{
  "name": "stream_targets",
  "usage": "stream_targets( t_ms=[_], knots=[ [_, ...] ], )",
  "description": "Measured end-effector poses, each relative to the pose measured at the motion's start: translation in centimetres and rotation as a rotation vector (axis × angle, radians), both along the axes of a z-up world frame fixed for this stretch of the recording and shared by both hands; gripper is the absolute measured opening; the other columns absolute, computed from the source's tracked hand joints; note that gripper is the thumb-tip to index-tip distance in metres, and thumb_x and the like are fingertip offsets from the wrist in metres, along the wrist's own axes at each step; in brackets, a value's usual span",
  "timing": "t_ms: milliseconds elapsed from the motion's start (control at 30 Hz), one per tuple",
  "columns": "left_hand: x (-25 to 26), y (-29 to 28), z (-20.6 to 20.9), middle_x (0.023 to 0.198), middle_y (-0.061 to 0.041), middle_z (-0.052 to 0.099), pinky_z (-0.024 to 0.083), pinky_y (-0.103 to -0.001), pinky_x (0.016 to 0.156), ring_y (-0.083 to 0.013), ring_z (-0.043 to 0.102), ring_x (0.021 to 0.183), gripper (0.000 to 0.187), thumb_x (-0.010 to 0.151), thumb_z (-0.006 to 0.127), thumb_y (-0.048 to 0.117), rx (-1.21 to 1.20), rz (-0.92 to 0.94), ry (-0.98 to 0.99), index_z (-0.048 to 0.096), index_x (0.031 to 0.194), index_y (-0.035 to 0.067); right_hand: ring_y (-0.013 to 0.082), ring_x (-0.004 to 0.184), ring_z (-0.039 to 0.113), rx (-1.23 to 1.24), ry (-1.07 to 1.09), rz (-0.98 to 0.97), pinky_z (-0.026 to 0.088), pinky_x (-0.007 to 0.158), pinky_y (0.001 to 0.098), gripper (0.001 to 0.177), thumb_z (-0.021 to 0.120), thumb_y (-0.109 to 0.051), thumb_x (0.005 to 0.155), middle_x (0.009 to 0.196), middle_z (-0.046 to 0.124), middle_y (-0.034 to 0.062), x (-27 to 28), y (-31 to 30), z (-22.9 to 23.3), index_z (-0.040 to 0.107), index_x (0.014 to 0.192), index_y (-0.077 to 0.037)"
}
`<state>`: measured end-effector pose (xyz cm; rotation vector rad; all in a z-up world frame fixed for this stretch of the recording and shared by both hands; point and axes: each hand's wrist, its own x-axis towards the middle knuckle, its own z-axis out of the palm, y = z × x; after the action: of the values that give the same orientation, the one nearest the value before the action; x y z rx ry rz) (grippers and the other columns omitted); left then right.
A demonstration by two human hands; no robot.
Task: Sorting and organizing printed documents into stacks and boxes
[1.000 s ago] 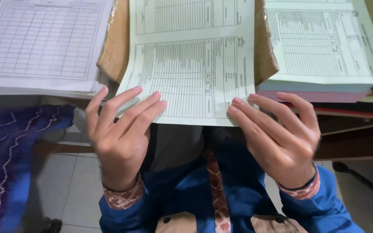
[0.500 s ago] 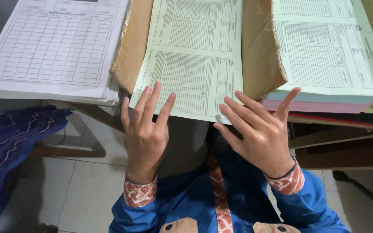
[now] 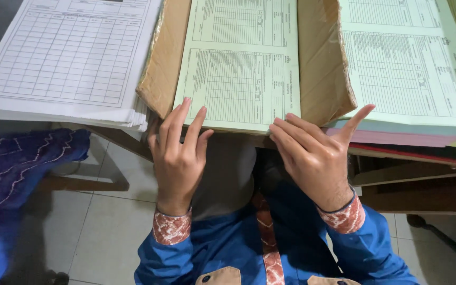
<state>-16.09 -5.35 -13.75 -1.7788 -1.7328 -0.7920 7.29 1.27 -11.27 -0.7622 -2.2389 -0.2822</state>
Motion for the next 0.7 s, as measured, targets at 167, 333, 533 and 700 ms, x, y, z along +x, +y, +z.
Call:
stream_targets(
  t_ms=[167,333,533,700],
  knots=[
    [-0.1,0.0,-0.2,0.132,-0.004,0.070,0.047,-0.039,0.084,-0.0238,0.066,0.123,0.019,0.106,0.071,0.017,0.045,0.003,-0.085,0.076,0.124,0.015,0.0178,0.102,0.077,0.003,0.027,-0.020,-0.010,0.105,0.0867,0.011,0.081,-0.006,0.109,0.104,0.081,-0.0014,-0.1,0.2,-0.5,0.084,0.105,-0.016],
    [0.1,-0.9,1.3,0.128,-0.009,0.071,0.049,-0.040,0.096,-0.0247,0.070,0.115,0.015,0.106,0.070,0.010,0.138,-0.079,-0.099,0.076,0.119,0.008,0.0221,0.106,0.077,-0.034,0.033,-0.007,-0.010,0.104,0.0866,0.011,0.082,-0.005,0.106,0.109,0.080,-0.0020,-0.2,-0.6,0.6,0.082,0.104,-0.016],
    [-5.3,-3.4,2.9,0.125,-0.021,0.066,0.054,-0.046,0.099,-0.0354,0.063,0.116,0.034,0.097,0.056,-0.018,0.409,-0.029,-0.101,0.062,0.126,-0.003,0.0317,0.109,0.079,-0.020,0.156,0.052,-0.014,0.111,0.0817,0.012,0.085,-0.003,0.099,0.108,0.082,0.0051,1.0,-1.5,1.0,0.083,0.101,-0.015],
    [-10.0,-5.4,5.7,0.159,-0.018,0.051,0.025,-0.068,0.120,-0.0378,0.042,0.150,0.068,0.090,0.060,-0.015,0.040,0.281,-0.123,0.044,0.155,-0.001,0.0403,0.113,0.079,-0.063,0.163,0.053,-0.014,0.121,0.0798,0.007,0.086,-0.005,0.102,0.108,0.083,0.0123,2.0,-2.1,1.3,0.086,0.106,-0.012]
  ],
)
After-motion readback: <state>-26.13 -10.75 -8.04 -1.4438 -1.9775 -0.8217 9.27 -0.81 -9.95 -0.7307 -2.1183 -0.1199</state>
